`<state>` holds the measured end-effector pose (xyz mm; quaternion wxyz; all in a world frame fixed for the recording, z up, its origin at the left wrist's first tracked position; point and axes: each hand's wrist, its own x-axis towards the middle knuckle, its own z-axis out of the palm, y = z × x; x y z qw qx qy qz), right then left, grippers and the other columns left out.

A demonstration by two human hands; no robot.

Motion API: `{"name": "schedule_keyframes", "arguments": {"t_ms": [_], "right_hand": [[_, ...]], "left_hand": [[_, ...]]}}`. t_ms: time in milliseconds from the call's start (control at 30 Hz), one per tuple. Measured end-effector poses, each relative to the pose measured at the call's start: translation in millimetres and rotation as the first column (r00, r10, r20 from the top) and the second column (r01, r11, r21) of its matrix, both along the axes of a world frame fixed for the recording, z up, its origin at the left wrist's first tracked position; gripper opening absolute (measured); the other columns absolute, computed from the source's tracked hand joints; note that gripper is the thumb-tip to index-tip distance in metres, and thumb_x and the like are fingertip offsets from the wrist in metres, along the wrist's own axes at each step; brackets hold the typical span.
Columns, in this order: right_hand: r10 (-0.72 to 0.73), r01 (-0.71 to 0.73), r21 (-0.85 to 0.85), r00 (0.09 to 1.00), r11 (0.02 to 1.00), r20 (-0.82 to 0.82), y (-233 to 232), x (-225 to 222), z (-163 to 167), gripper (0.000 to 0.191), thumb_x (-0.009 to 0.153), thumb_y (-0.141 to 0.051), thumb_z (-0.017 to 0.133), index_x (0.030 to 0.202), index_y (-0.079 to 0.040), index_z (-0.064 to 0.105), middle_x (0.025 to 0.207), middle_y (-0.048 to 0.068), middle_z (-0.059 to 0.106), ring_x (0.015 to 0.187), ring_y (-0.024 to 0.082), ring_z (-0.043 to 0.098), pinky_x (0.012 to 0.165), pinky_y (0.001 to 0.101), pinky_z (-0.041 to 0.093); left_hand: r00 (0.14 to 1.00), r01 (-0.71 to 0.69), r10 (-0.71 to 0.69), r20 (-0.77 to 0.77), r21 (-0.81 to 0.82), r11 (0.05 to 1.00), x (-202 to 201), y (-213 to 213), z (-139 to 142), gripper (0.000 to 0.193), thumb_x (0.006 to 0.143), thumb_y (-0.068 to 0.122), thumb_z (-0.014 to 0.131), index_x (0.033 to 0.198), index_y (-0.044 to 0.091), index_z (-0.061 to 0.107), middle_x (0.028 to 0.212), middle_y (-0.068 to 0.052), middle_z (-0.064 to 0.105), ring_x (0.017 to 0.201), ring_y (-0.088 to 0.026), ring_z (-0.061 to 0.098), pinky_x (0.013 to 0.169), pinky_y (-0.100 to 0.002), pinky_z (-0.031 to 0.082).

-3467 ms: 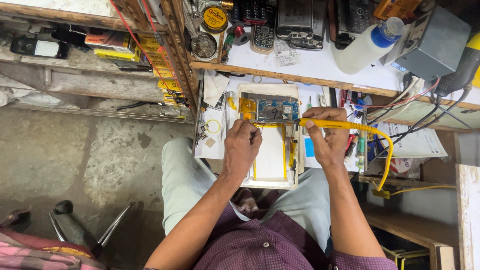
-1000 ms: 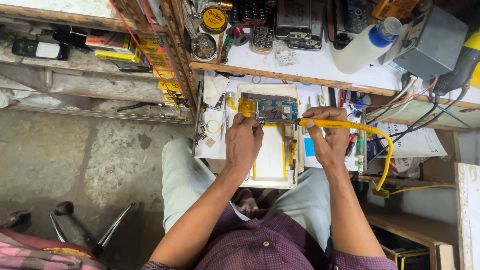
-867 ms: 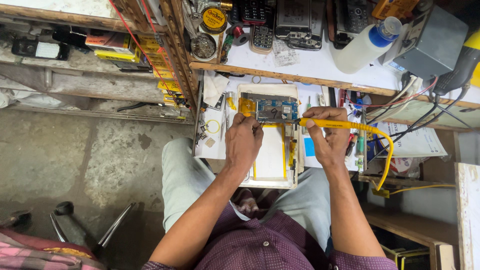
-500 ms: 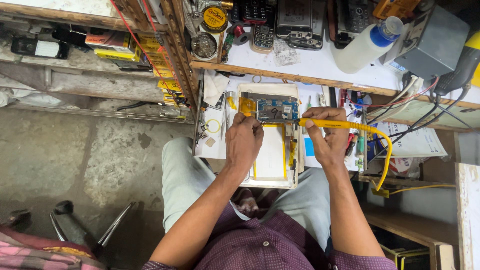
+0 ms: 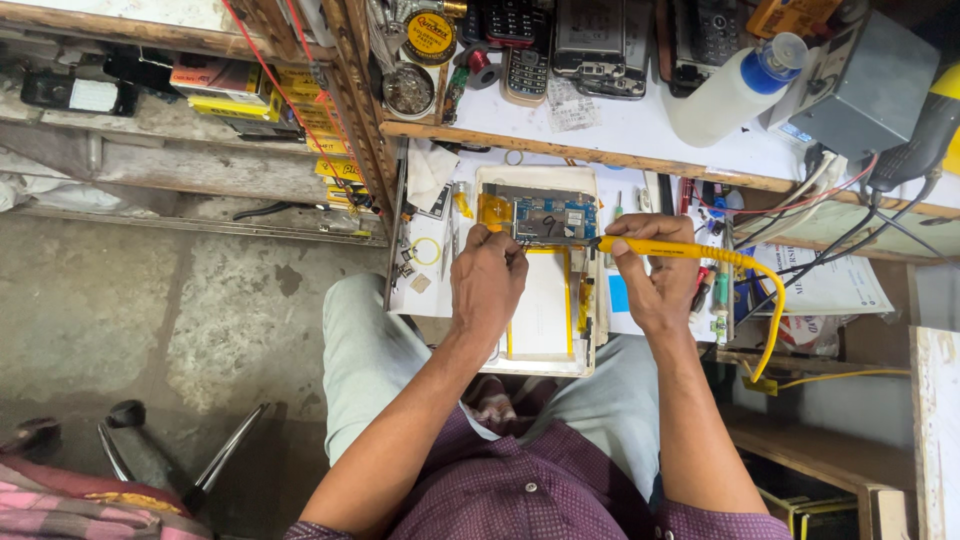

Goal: The person works on a disassembled tablet at a cluttered repair bench, first manipulating a small wire near the exposed battery and motherboard, then using a soldering iron on the board. They lift and reposition the tablet, turn it over to reveal a badly cracked screen, and hold and rotate the device while working around its edges.

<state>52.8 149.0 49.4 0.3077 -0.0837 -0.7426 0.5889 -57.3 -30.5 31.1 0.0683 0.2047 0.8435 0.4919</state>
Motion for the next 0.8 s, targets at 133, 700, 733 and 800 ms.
{"name": "schedule_keyframes", "arguments": {"t_ms": [133, 700, 733, 800], "right_hand": [[-0.003, 0.003, 0.005, 1.000, 1.000, 0.012, 0.3, -0.2, 0.0, 0.028, 0.101, -0.001, 0.068, 0.113, -0.006, 0.044, 0.113, 0.016, 0.066, 0.110, 0.019, 0.064, 0.101, 0.0348, 0.053], [-0.272, 0.281, -0.020, 0.909, 0.960, -0.315, 6.7, 36.8, 3.6, 0.028, 0.105, -0.009, 0.071, 0.113, -0.007, 0.044, 0.095, 0.016, 0.066, 0.089, 0.024, 0.068, 0.091, 0.0335, 0.056], [-0.303, 0.310, -0.037, 0.888, 0.950, -0.345, 7.9, 43.3, 3.3, 0.028, 0.105, -0.009, 0.072, 0.113, -0.007, 0.044, 0.094, 0.016, 0.066, 0.089, 0.025, 0.068, 0.089, 0.0333, 0.055], [-0.362, 0.366, -0.069, 0.844, 0.928, -0.396, 10.7, 56.6, 2.5, 0.029, 0.106, -0.008, 0.073, 0.113, -0.007, 0.044, 0.093, 0.017, 0.065, 0.087, 0.026, 0.068, 0.085, 0.0332, 0.054]], "left_hand": [[1.000, -0.002, 0.002, -0.009, 0.003, 1.000, -0.2, 0.8, -1.2, 0.004, 0.083, 0.002, 0.073, 0.085, 0.000, 0.070, 0.095, -0.017, 0.066, 0.067, -0.034, 0.069, 0.063, -0.045, 0.056], [1.000, -0.003, 0.003, -0.002, 0.017, 1.000, -0.8, 0.5, 0.0, 0.004, 0.082, 0.002, 0.072, 0.084, 0.000, 0.069, 0.095, -0.017, 0.065, 0.070, -0.035, 0.069, 0.065, -0.046, 0.055], [1.000, 0.005, -0.005, 0.004, 0.013, 1.000, -1.1, 0.3, 0.0, 0.004, 0.083, 0.002, 0.072, 0.084, 0.000, 0.069, 0.096, -0.017, 0.065, 0.070, -0.035, 0.069, 0.065, -0.046, 0.056], [1.000, 0.012, -0.013, 0.005, 0.012, 1.000, -1.2, -0.2, -0.2, 0.004, 0.083, 0.002, 0.072, 0.085, 0.000, 0.069, 0.096, -0.017, 0.065, 0.069, -0.035, 0.069, 0.066, -0.045, 0.056]]}}
